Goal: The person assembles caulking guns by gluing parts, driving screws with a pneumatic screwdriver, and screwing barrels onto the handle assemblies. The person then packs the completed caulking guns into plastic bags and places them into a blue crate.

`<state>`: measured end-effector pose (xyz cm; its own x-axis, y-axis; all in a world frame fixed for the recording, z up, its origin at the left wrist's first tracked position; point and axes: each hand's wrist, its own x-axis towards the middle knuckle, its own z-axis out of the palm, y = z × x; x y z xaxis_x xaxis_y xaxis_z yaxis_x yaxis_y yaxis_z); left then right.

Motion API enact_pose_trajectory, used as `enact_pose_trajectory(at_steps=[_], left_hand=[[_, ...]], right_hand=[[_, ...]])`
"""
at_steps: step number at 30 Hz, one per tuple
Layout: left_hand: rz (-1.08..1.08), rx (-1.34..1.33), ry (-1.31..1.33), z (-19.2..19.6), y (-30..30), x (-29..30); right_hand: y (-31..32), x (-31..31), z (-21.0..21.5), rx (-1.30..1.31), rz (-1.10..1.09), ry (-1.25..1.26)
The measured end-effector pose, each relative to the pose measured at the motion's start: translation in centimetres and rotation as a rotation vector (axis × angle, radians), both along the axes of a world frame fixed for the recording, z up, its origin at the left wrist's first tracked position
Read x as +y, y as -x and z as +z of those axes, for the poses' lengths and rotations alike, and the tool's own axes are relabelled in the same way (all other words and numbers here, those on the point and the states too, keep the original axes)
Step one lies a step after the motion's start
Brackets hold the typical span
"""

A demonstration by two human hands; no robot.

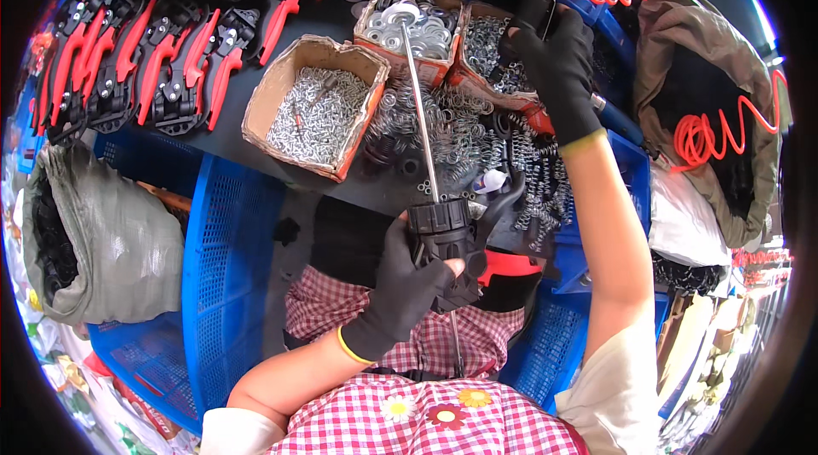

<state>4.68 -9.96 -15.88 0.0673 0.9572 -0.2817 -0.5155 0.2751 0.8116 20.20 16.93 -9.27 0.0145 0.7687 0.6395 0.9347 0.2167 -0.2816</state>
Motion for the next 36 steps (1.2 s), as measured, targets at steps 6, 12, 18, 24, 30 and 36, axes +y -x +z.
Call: enact_pose_trajectory(at_steps=[6,12,18,24,30,36], left_hand=[[0.058,0.098,0.117,-0.4,-0.2,1.4],[0.013,0.301,0.016,-0.4,-0.5,0.9],[0.125,1.608,-0.699,2.6,11.7,7.9],[-0.481,1.503,-0.527,0.2,16.4,14.4],[-0.372,1.599,-0.288,1.6,15.3,13.7],[-0.015,1.774,-0.413,0.5,15.4,11.8]], right_hand=[[4.4,5.5,-3.3,0.292,-0.179,0.174],[-5.8,12.9,-7.4,0.527,0.127,-0.147],[-0.4,-0.4,2.2,0.660,0.736,-0.326],[-1.7,-13.9,5.6,1.263,1.060,0.050],[-1.9,-22.1,5.0,1.067,0.936,-0.005],[1.7,-25.1,3.9,1.100,0.825,-0.075]])
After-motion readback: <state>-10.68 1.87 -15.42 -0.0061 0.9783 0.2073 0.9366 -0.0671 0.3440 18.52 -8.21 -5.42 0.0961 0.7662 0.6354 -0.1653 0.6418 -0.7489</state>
